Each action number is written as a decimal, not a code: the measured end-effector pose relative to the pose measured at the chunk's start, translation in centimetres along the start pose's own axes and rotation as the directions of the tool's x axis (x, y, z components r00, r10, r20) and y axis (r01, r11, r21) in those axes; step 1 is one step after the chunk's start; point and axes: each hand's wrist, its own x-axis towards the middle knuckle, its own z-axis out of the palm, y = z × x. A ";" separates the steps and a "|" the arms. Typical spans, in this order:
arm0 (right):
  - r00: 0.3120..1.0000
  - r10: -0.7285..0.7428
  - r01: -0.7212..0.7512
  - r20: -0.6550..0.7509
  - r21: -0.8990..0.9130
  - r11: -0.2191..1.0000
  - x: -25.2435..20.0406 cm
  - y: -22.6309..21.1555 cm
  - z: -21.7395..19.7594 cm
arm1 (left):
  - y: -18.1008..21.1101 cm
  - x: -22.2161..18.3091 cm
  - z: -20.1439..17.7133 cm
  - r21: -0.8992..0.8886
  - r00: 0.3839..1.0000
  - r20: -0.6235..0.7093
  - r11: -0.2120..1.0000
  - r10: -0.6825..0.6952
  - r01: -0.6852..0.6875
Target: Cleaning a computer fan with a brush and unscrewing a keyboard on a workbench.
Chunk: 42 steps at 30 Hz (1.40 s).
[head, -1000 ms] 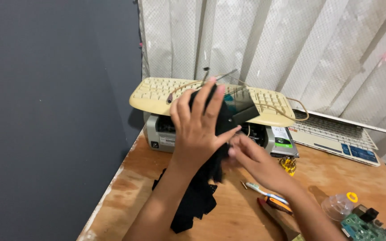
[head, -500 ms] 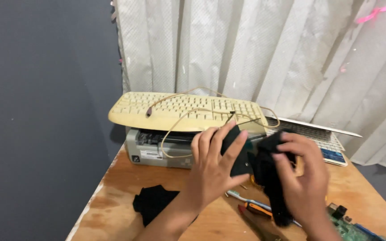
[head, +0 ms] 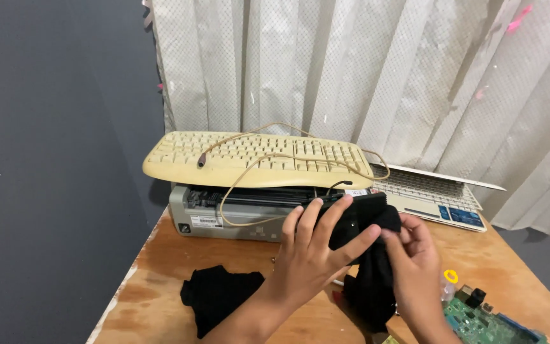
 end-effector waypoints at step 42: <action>0.578 -0.628 0.786 0.521 -0.562 0.257 1.8 1.4 -1.3 | 0.5 -2.1 2.5 -0.125 0.994 0.110 0.992 0.010 0.004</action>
